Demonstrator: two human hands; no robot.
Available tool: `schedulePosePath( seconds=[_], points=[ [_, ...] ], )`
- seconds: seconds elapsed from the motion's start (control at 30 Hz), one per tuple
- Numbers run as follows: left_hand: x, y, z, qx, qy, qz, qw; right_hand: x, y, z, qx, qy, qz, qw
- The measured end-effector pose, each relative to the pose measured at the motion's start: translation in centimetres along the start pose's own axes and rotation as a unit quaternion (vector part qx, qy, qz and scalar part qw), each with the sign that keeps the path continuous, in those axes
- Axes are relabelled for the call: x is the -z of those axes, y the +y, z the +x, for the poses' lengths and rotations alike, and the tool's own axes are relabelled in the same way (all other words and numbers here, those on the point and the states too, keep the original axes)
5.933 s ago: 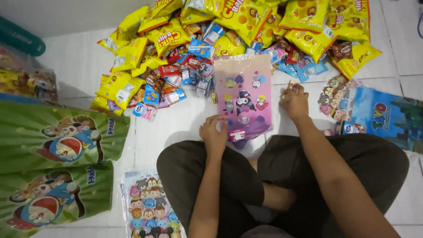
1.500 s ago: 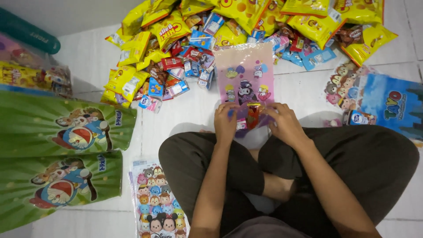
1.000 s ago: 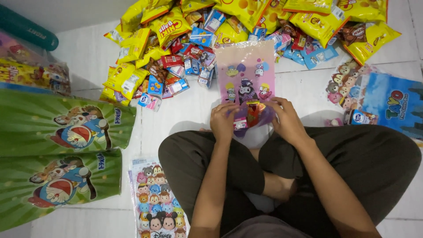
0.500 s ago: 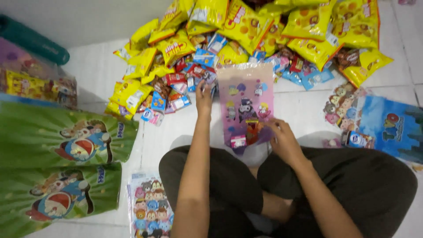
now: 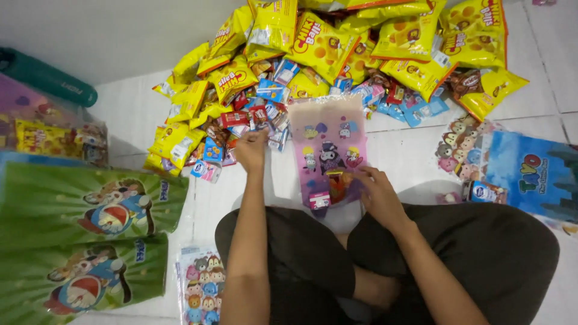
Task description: The person is sorting and packing various small snack bags and items into decorative gift bags on the floor.
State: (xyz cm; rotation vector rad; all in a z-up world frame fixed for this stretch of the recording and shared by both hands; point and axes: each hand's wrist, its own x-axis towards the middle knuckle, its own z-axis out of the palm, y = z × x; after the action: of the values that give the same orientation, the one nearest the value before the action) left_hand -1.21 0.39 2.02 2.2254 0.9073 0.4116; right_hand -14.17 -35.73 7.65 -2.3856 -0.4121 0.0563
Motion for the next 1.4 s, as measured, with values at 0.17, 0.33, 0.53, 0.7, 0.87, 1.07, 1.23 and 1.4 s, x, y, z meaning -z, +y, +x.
schedulePosePath(
  seconds=[0.17,0.33,0.53,0.7,0.87,1.07,1.23,1.4],
  points=[
    [8.5,2.5,-2.5,-0.2,0.081,-0.002,0.976,-0.8,0.7,-0.3,0.024,0.035,-0.022,0.999],
    [14.0,8.0,-9.6,-0.212,-0.062,-0.176,0.959,-2.3,1.7,0.1,0.064,0.084,-0.1,0.989],
    [10.9,8.3,-17.2,-0.342,-0.184,-0.17,0.906,-3.2,2.5,-0.4,0.082,0.072,-0.15,0.983],
    [5.6,7.1,-19.6,-0.395,-0.224,-0.127,0.882,-3.1,2.2,-0.5,0.048,0.058,-0.127,0.989],
    [0.3,5.6,-21.2,-0.367,-0.305,-0.014,0.879,-2.5,1.8,-0.3,0.03,0.07,-0.082,0.994],
    [4.2,8.9,-20.7,-0.328,-0.298,-0.056,0.895,-0.2,0.2,-0.1,-0.051,0.083,0.024,0.995],
    [8.8,8.7,-16.2,-0.301,-0.26,-0.093,0.913,-1.6,3.9,2.5,-0.099,0.107,0.078,0.986],
    [3.6,0.8,-10.8,0.148,-0.331,-0.229,0.903,-2.7,6.5,5.1,-0.285,0.013,0.233,0.93]
  ],
)
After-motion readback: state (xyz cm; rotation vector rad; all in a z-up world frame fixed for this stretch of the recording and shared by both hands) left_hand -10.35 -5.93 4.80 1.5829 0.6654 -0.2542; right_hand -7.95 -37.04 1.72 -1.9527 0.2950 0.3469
